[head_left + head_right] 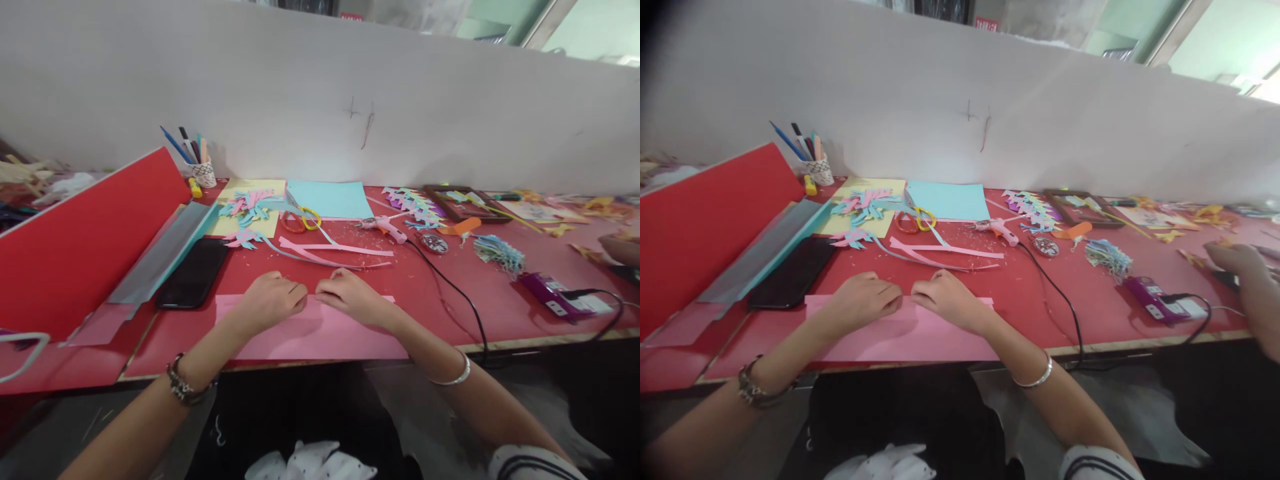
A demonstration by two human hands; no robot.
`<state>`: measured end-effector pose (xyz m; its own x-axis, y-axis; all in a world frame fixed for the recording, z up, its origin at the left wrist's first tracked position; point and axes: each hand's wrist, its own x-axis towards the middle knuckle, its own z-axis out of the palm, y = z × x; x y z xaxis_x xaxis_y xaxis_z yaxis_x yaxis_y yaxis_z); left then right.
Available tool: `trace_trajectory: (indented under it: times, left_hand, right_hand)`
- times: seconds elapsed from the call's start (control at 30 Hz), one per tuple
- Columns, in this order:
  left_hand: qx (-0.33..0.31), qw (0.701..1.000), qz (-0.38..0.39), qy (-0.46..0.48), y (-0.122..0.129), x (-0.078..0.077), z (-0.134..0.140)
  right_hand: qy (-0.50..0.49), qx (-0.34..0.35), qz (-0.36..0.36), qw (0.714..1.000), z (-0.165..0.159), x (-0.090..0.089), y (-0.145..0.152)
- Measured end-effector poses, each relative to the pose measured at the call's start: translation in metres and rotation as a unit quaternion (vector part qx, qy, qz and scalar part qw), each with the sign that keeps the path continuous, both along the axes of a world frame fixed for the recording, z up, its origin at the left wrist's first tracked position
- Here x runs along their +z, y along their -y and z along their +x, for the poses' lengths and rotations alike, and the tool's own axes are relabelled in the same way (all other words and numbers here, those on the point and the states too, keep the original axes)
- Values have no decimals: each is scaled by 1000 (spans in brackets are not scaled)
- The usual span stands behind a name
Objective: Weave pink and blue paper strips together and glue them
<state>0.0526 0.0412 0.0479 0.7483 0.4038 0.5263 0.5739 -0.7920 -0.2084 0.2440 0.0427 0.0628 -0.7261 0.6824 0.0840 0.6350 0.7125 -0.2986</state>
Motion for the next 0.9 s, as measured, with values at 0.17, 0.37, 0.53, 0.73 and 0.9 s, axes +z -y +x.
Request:
trace_trajectory:
  times: [0.17, 0.37, 0.53, 0.73, 0.9]
  left_hand:
    - [33, 999, 6, -13, 0, -4, -30]
    - [156, 986, -27, -60, 5, -13, -76]
    - [197, 975, -98, -20, 22, -12, -70]
    - [161, 982, -98, -26, 51, -27, -39]
    - [187, 982, 17, 21, 61, -32, -32]
  right_hand:
    - [-38, 8, -57, 998, 19, 1, -2]
    - [-3, 8, -67, 998, 46, -9, -9]
    - [63, -13, -38, 997, 59, -15, -15]
    - [73, -41, 21, 996, 38, -12, -9]
    - [41, 56, -15, 997, -10, -18, -6]
